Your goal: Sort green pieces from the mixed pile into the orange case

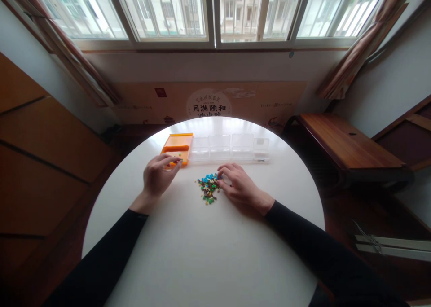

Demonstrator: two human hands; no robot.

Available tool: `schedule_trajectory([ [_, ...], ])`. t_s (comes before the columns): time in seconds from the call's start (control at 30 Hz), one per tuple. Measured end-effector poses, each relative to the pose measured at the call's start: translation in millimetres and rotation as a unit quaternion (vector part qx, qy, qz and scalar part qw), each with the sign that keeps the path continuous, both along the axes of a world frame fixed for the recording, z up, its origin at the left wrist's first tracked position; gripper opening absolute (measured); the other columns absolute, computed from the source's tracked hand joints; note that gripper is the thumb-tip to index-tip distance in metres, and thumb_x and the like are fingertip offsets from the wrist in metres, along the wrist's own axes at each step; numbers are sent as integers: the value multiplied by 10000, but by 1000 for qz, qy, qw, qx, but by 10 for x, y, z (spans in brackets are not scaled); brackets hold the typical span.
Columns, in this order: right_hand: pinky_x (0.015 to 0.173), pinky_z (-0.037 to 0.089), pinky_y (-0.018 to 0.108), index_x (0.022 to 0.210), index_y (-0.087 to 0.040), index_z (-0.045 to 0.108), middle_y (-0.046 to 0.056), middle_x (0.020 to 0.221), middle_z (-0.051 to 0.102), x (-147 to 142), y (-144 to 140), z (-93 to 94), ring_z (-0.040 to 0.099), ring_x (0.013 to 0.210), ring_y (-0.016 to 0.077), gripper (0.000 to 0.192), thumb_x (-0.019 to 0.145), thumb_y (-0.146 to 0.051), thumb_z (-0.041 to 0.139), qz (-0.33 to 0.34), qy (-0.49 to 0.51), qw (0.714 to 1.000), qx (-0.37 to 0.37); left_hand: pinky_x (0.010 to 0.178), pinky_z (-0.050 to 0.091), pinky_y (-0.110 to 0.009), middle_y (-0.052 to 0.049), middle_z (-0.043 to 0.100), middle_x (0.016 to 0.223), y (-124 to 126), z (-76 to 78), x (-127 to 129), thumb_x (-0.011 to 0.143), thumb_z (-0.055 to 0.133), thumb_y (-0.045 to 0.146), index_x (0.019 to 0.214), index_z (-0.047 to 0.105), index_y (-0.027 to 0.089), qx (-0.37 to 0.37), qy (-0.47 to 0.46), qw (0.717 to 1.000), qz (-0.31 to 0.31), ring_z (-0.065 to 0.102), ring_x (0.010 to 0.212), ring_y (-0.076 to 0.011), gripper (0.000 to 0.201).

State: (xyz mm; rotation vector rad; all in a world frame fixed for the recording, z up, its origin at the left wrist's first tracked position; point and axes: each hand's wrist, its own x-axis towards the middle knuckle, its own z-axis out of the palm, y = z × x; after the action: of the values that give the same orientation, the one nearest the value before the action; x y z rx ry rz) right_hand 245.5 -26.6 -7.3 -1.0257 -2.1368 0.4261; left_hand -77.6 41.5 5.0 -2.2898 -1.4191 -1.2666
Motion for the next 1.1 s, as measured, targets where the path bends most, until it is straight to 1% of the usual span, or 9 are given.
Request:
schedule_trajectory([
  [0.1, 1113, 543, 531, 1111, -272, 698, 94, 1299, 746, 3, -12, 17, 675, 1232, 305, 61, 1061, -242, 681, 2, -1, 1000, 2, 755, 523, -364, -30, 809, 943, 116, -32, -173, 996, 760, 312, 960, 845, 255, -13, -1, 998, 62, 702, 798, -224, 109],
  [0.17, 1113, 542, 528, 1108, -271, 700, 91, 1300, 745, 9, -18, 23, 677, 1231, 302, 56, 1064, -244, 681, 2, -1, 1000, 2, 753, 510, -368, -31, 807, 938, 168, -63, -236, 990, 762, 316, 971, 850, 253, -27, -1, 996, 86, 688, 780, -227, 109],
  [0.3, 1112, 547, 526, 1115, -274, 706, 92, 1308, 746, 23, -18, 20, 681, 1241, 303, 65, 1063, -246, 680, -1, -2, 1000, 2, 794, 520, -386, -44, 805, 961, 197, -94, -251, 1006, 737, 310, 1012, 854, 239, -41, 4, 995, 86, 686, 786, -230, 137],
  [0.4, 1111, 550, 529, 1116, -277, 709, 91, 1303, 752, 28, -6, 13, 684, 1244, 306, 88, 1050, -225, 682, -1, -2, 1000, 6, 842, 551, -391, -56, 801, 986, 146, -79, -193, 1033, 695, 304, 1017, 843, 228, -35, 7, 999, 34, 711, 844, -233, 167],
  [0.53, 1113, 550, 508, 1107, -276, 708, 80, 1300, 752, 34, 7, 13, 688, 1237, 291, 129, 1026, -178, 679, -2, 5, 1000, 13, 827, 595, -358, -66, 783, 1030, -1, -41, -38, 1056, 675, 318, 1054, 832, 232, -44, -3, 996, -74, 735, 929, -229, 179],
  [0.7, 1125, 543, 524, 1048, -277, 710, 73, 1328, 745, 62, -3, 38, 690, 1229, 292, 137, 974, -162, 719, 11, 0, 1000, 15, 801, 604, -332, -54, 776, 961, -220, 1, 212, 1039, 708, 277, 996, 820, 248, -69, 36, 974, -215, 722, 861, -193, 124],
  [0.77, 1130, 546, 532, 1051, -283, 719, 69, 1345, 740, 64, -17, 53, 685, 1234, 294, 150, 963, -163, 727, 22, -6, 1000, 14, 781, 598, -323, -50, 773, 951, -284, 12, 285, 1019, 719, 262, 996, 817, 250, -81, 54, 962, -256, 716, 838, -184, 101],
  [0.9, 1159, 542, 533, 1098, -304, 750, 58, 1377, 730, 44, -41, 61, 675, 1260, 289, 196, 959, -166, 751, 42, -16, 999, 21, 781, 599, -319, -46, 772, 977, -342, 18, 337, 979, 729, 245, 1019, 823, 262, -107, 61, 948, -293, 717, 833, -177, 103],
  [1.1, 1155, 545, 541, 1121, -319, 768, 56, 1365, 745, 17, -31, 22, 686, 1233, 296, 186, 978, -201, 776, 36, -53, 997, 51, 750, 582, -311, -51, 765, 973, -342, 8, 303, 970, 736, 261, 1053, 823, 258, -128, 53, 946, -294, 705, 835, -181, 121],
])
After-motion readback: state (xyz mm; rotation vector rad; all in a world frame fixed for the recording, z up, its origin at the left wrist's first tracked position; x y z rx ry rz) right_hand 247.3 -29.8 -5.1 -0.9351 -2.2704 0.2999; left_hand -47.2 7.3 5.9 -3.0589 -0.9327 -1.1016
